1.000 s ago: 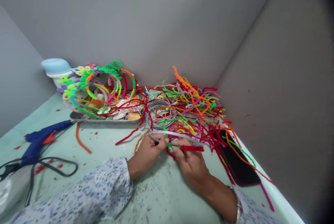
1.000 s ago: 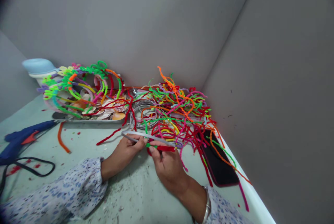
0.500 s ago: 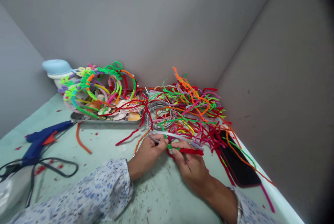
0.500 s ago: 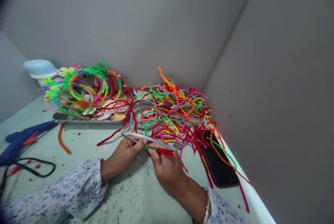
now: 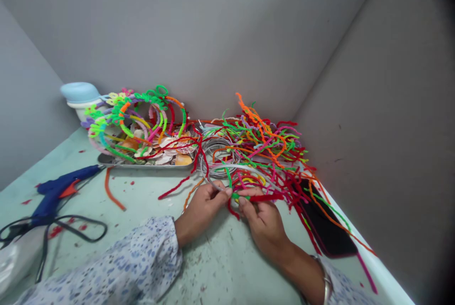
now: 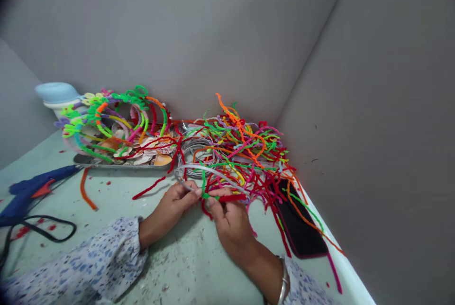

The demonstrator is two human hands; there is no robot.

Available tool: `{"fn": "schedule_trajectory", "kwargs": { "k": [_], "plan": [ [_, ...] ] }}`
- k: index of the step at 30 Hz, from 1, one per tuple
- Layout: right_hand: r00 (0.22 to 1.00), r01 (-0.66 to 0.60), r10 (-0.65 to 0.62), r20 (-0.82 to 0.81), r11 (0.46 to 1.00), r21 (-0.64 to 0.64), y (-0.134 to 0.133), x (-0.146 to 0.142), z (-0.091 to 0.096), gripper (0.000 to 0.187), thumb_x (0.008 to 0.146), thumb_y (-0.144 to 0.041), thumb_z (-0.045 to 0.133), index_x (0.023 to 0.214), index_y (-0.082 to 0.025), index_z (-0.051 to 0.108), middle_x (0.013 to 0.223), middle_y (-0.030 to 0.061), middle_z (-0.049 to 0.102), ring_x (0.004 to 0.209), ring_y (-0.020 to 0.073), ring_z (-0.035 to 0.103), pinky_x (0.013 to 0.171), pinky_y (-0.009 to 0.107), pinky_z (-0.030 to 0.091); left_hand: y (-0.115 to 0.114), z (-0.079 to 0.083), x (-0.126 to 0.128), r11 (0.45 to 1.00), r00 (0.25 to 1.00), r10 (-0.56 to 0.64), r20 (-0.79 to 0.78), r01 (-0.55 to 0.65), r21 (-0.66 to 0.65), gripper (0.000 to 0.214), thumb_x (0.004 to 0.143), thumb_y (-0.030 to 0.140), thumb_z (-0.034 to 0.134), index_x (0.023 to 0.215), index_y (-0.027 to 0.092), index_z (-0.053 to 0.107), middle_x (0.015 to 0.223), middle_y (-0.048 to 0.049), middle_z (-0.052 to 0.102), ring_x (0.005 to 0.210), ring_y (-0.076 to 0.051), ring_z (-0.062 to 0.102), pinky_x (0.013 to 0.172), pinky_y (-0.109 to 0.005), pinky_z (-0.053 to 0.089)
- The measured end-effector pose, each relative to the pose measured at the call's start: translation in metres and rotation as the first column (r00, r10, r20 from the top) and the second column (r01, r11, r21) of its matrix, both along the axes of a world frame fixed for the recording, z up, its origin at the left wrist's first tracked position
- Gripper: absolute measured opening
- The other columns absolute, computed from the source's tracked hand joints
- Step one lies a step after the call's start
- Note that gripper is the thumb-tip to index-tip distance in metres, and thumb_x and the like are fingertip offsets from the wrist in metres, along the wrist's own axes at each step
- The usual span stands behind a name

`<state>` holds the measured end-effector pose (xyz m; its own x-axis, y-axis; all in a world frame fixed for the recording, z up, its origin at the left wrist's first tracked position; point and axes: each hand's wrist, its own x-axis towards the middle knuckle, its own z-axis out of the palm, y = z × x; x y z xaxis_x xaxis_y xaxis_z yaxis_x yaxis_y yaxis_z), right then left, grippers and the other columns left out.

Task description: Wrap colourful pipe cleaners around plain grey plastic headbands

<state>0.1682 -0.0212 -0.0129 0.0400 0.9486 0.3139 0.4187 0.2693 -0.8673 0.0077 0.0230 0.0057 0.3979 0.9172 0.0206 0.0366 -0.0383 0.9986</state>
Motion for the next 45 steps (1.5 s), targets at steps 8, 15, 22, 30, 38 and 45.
{"fn": "schedule_trajectory", "kwargs": {
  "k": [8,15,22,30,38,45],
  "plan": [
    [0.995,0.02,-0.02,-0.094,1.0,-0.003,0.003,0.001,0.0,0.019,0.091,-0.033,0.051,0.095,-0.018,0.063,0.08,0.0041,0.065,0.074,0.0183,0.063,0.07,0.03,0.05,0.0,-0.005,0.0,0.999,0.999,0.026,0.022,-0.026,0.02,0.01,0.082,0.024,0.058,0.085,0.016,0.053,0.072,0.0027,0.052,0.064,-0.01,0.046,0.058,-0.021,0.037],
    [0.996,0.015,-0.019,-0.091,0.999,-0.047,0.002,0.002,-0.003,0.022,0.091,-0.035,0.052,0.094,-0.017,0.063,0.081,0.006,0.066,0.075,0.0194,0.062,0.067,0.03,0.05,-0.003,-0.001,0.002,0.997,0.997,0.07,0.034,-0.071,0.032,0.016,0.08,0.02,0.062,0.091,0.018,0.051,0.069,0.0054,0.049,0.058,-0.008,0.043,0.054,-0.019,0.036],
    [0.993,-0.007,0.002,-0.119,0.999,-0.043,0.002,0.002,-0.004,0.02,0.091,-0.035,0.051,0.095,-0.018,0.062,0.082,0.0052,0.066,0.079,0.0195,0.063,0.067,0.03,0.05,-0.003,-0.002,0.002,0.997,0.998,0.045,0.033,-0.047,0.068,0.012,0.079,0.022,0.065,0.087,0.015,0.061,0.073,0.0007,0.058,0.063,-0.01,0.051,0.058,-0.02,0.041],
    [0.997,0.001,-0.005,-0.082,0.999,-0.044,0.004,0.002,-0.004,0.021,0.091,-0.035,0.05,0.095,-0.018,0.063,0.081,0.0059,0.067,0.078,0.0197,0.063,0.064,0.029,0.05,-0.002,-0.004,0.002,0.993,0.997,0.075,-0.037,-0.071,0.093,0.015,0.078,0.026,0.066,0.089,0.015,0.068,0.075,-0.0018,0.061,0.065,-0.012,0.055,0.057,-0.022,0.043],
    [0.998,0.034,-0.032,0.061,0.999,-0.024,-0.001,0.0,0.006,0.028,0.093,-0.035,0.046,0.082,-0.019,0.066,0.067,0.0039,0.066,0.066,0.0196,0.062,0.061,0.03,0.049,-0.001,-0.001,0.001,0.975,0.991,0.113,-0.075,-0.097,0.199,0.007,0.079,0.021,0.064,0.078,0.016,0.069,0.074,-0.0011,0.058,0.072,-0.015,0.056,0.064,-0.025,0.045],
    [0.988,0.022,-0.028,0.15,0.999,0.042,-0.003,0.0,0.009,0.024,0.093,-0.03,0.044,0.082,-0.021,0.063,0.073,0.0036,0.066,0.069,0.02,0.062,0.07,0.033,0.05,-0.002,0.004,0.001,0.953,0.983,0.151,-0.108,-0.115,0.281,0.007,0.079,0.018,0.063,0.077,0.018,0.07,0.078,-0.0027,0.061,0.077,-0.017,0.059,0.07,-0.029,0.047]
  ]
}}
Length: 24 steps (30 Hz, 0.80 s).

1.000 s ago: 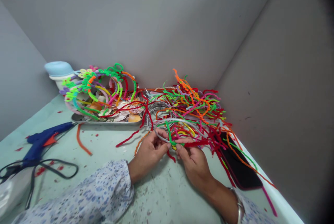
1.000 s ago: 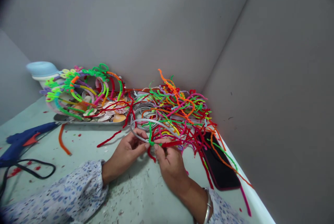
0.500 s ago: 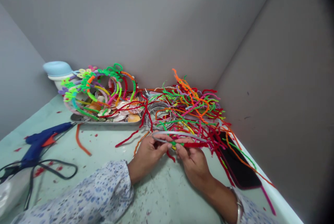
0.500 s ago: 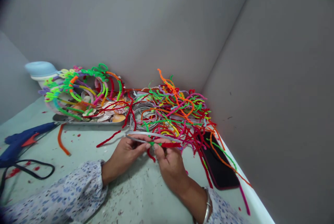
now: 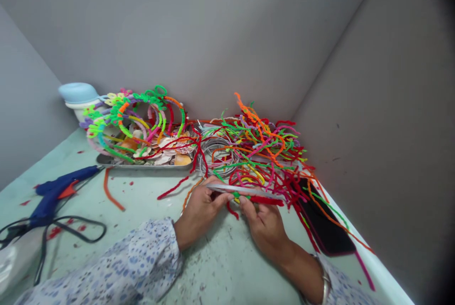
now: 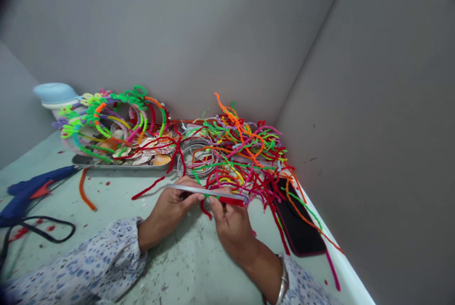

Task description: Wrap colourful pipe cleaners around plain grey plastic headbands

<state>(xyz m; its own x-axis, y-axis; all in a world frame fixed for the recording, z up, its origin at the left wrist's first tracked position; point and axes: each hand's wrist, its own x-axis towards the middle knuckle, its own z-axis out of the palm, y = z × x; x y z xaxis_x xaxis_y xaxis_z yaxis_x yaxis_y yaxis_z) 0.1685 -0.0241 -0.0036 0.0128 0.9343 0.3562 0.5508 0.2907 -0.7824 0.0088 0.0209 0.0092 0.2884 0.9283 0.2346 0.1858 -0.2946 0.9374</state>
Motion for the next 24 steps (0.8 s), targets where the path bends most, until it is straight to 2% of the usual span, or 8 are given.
{"fn": "schedule_trajectory", "kwargs": {
  "k": [5,11,18,24],
  "plan": [
    [0.998,0.034,-0.032,-0.054,0.999,0.033,0.0006,0.0017,-0.0071,0.018,0.092,-0.026,0.045,0.096,-0.02,0.061,0.086,0.0047,0.066,0.079,0.0194,0.062,0.074,0.032,0.05,-0.0014,-0.0002,-0.001,0.999,0.999,0.015,-0.029,-0.015,0.03,0.013,0.08,0.015,0.061,0.085,0.02,0.072,0.085,-0.003,0.064,0.082,-0.017,0.06,0.076,-0.029,0.047],
    [0.999,0.036,-0.035,-0.033,0.998,0.044,0.0017,0.0004,-0.0051,0.018,0.091,-0.026,0.045,0.094,-0.02,0.062,0.085,0.0045,0.067,0.078,0.0193,0.063,0.074,0.032,0.051,-0.0012,-0.0027,-0.0024,0.997,0.996,0.044,-0.078,-0.039,0.072,0.014,0.081,0.015,0.06,0.085,0.02,0.072,0.084,-0.0022,0.062,0.081,-0.016,0.06,0.074,-0.027,0.046],
    [0.999,0.042,-0.042,-0.008,0.997,0.057,0.0022,-0.0017,-0.0009,0.019,0.092,-0.027,0.047,0.095,-0.021,0.064,0.094,0.0062,0.07,0.092,0.0223,0.064,0.088,0.037,0.047,-0.0012,-0.0031,-0.0025,0.996,0.997,0.055,-0.057,-0.051,0.074,0.009,0.08,0.021,0.064,0.085,0.021,0.072,0.083,-0.0021,0.062,0.08,-0.016,0.06,0.073,-0.027,0.047],
    [0.998,0.015,-0.012,-0.062,0.998,0.054,0.0006,-0.0015,-0.0002,0.016,0.092,-0.027,0.048,0.091,-0.021,0.063,0.086,0.0047,0.069,0.083,0.0203,0.063,0.081,0.034,0.048,-0.0029,-0.0009,-0.0007,0.995,0.997,0.055,-0.049,-0.051,0.091,0.011,0.08,0.022,0.064,0.086,0.022,0.074,0.084,-0.0036,0.064,0.081,-0.018,0.061,0.074,-0.029,0.048]
  ]
}}
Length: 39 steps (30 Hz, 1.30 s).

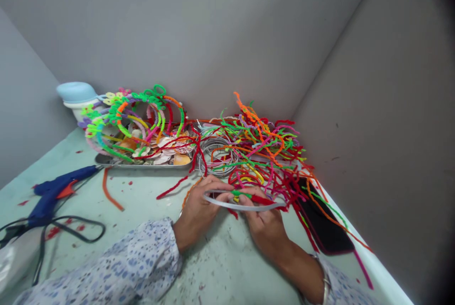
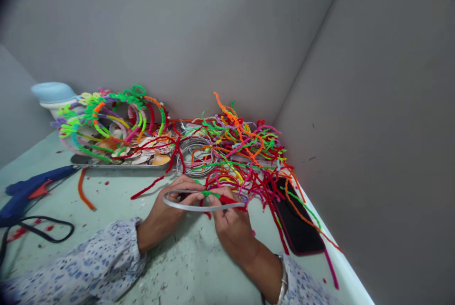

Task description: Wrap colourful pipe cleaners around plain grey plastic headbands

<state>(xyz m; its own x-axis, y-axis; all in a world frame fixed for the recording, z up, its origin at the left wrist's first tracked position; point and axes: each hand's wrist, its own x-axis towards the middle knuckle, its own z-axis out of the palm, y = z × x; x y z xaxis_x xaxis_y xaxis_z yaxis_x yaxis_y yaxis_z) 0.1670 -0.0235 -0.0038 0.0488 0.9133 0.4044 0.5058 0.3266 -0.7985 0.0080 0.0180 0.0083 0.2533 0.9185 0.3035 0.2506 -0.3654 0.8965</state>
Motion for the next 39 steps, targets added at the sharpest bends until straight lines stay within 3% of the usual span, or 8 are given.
{"fn": "schedule_trajectory", "kwargs": {
  "k": [6,14,32,39],
  "plan": [
    [0.988,-0.041,0.027,-0.151,0.995,-0.09,0.0,0.003,-0.002,0.021,0.092,-0.032,0.047,0.085,-0.019,0.062,0.07,0.0011,0.061,0.065,0.0165,0.058,0.064,0.028,0.048,-0.002,0.003,0.001,0.999,0.999,-0.033,-0.007,0.033,-0.017,0.014,0.081,0.02,0.062,0.089,0.022,0.074,0.084,-0.0035,0.065,0.08,-0.018,0.061,0.074,-0.03,0.048],
    [0.927,-0.143,0.084,-0.365,0.98,-0.137,-0.001,0.001,0.0,0.02,0.091,-0.034,0.049,0.084,-0.018,0.06,0.069,0.0004,0.058,0.059,0.0139,0.055,0.056,0.026,0.048,-0.003,0.003,-0.002,0.995,0.995,-0.095,0.017,0.095,-0.025,0.016,0.083,0.016,0.06,0.092,0.021,0.073,0.087,-0.0035,0.064,0.082,-0.017,0.061,0.076,-0.03,0.048],
    [0.908,-0.164,0.101,-0.407,0.979,-0.123,-0.002,0.001,0.0,0.019,0.092,-0.032,0.049,0.084,-0.018,0.058,0.069,-0.0006,0.056,0.056,0.0124,0.053,0.051,0.024,0.045,-0.007,0.011,0.001,0.996,0.995,-0.091,-0.043,0.091,0.014,0.015,0.086,0.02,0.057,0.084,0.02,0.071,0.079,-0.0027,0.063,0.078,-0.017,0.059,0.072,-0.03,0.045],
    [0.932,-0.137,0.105,-0.346,0.988,-0.068,-0.003,0.002,-0.001,0.015,0.092,-0.029,0.051,0.087,-0.018,0.06,0.065,-0.0016,0.056,0.059,0.013,0.054,0.057,0.025,0.045,-0.009,0.012,0.001,0.997,0.994,-0.075,-0.084,0.077,0.026,0.013,0.087,0.021,0.057,0.085,0.018,0.07,0.08,-0.0015,0.062,0.077,-0.014,0.058,0.071,-0.025,0.043]
  ]
}}
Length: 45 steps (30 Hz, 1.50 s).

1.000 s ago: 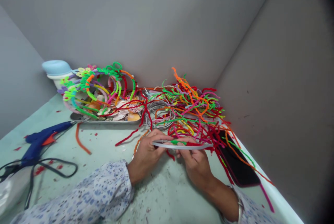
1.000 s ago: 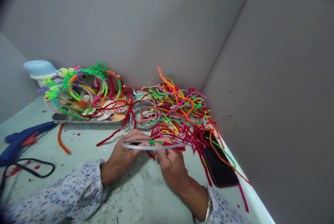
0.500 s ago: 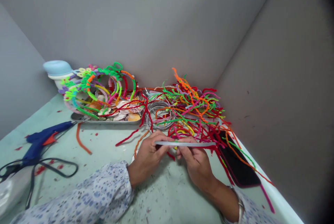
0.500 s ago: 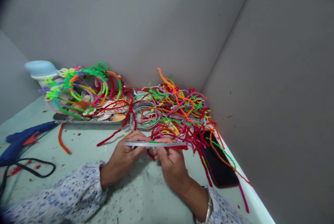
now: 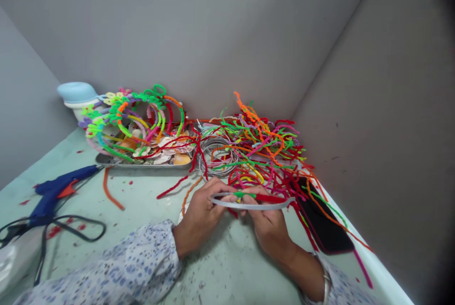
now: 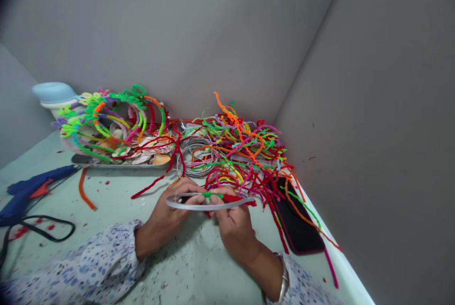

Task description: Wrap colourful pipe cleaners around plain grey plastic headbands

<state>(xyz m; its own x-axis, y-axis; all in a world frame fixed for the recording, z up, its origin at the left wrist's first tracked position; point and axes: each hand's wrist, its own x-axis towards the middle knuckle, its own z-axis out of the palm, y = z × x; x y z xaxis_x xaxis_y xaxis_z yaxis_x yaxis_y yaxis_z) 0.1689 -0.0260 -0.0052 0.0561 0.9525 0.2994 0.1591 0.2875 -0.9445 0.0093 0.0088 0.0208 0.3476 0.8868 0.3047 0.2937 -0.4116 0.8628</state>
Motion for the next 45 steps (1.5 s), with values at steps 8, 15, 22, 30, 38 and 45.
{"fn": "schedule_trajectory", "kwargs": {
  "k": [8,15,22,30,38,45],
  "plan": [
    [1.0,-0.011,0.012,-0.018,0.999,0.046,0.0,-0.001,-0.003,0.011,0.093,-0.026,0.05,0.091,-0.019,0.059,0.069,-0.0019,0.056,0.059,0.0118,0.055,0.056,0.024,0.045,-0.002,-0.002,-0.001,0.998,0.999,-0.008,-0.036,0.01,0.058,0.013,0.088,0.021,0.055,0.083,0.019,0.067,0.078,0.0001,0.059,0.075,-0.013,0.055,0.069,-0.024,0.04],
    [0.999,-0.032,0.033,-0.015,0.998,0.046,-0.001,0.0,-0.002,0.012,0.093,-0.025,0.05,0.089,-0.02,0.06,0.068,-0.002,0.055,0.058,0.0115,0.054,0.054,0.023,0.044,-0.003,0.003,-0.003,0.995,0.995,-0.043,-0.086,0.05,0.084,0.017,0.091,0.023,0.051,0.081,0.018,0.064,0.079,0.0005,0.056,0.074,-0.012,0.053,0.068,-0.024,0.038],
    [0.999,-0.029,0.031,-0.033,0.997,0.075,-0.002,0.001,-0.004,0.012,0.093,-0.025,0.05,0.091,-0.02,0.06,0.075,-0.0003,0.057,0.068,0.0128,0.056,0.063,0.025,0.046,-0.006,0.009,-0.004,0.987,0.991,-0.054,-0.121,0.071,0.142,0.016,0.092,0.024,0.049,0.084,0.017,0.062,0.082,-0.0011,0.054,0.076,-0.013,0.052,0.069,-0.026,0.038],
    [0.984,-0.098,0.092,-0.151,0.995,-0.032,-0.001,-0.001,-0.002,0.014,0.091,-0.03,0.052,0.088,-0.019,0.059,0.071,-0.001,0.056,0.062,0.0128,0.054,0.059,0.025,0.046,-0.005,0.007,-0.006,0.981,0.979,-0.083,-0.186,0.113,0.158,0.022,0.094,0.024,0.043,0.084,0.017,0.062,0.083,-0.0026,0.054,0.077,-0.016,0.053,0.071,-0.029,0.038],
    [0.995,-0.069,0.055,-0.089,0.984,-0.162,0.0,0.0,-0.003,0.03,0.09,-0.038,0.051,0.071,-0.017,0.06,0.065,0.0013,0.059,0.06,0.0135,0.055,0.057,0.025,0.045,-0.002,0.003,-0.006,0.987,0.983,-0.07,-0.169,0.092,0.128,0.027,0.093,0.031,0.045,0.075,0.017,0.059,0.078,-0.0009,0.049,0.073,-0.015,0.05,0.067,-0.028,0.036],
    [0.993,-0.097,0.088,-0.079,0.987,-0.127,0.005,-0.002,-0.005,0.025,0.092,-0.036,0.05,0.08,-0.016,0.06,0.067,0.0001,0.056,0.059,0.013,0.055,0.055,0.024,0.046,0.002,0.0,-0.004,0.997,0.993,-0.072,-0.095,0.07,-0.025,0.025,0.091,0.03,0.049,0.07,0.017,0.055,0.069,0.0006,0.051,0.071,-0.015,0.05,0.065,-0.026,0.036]
  ]
}}
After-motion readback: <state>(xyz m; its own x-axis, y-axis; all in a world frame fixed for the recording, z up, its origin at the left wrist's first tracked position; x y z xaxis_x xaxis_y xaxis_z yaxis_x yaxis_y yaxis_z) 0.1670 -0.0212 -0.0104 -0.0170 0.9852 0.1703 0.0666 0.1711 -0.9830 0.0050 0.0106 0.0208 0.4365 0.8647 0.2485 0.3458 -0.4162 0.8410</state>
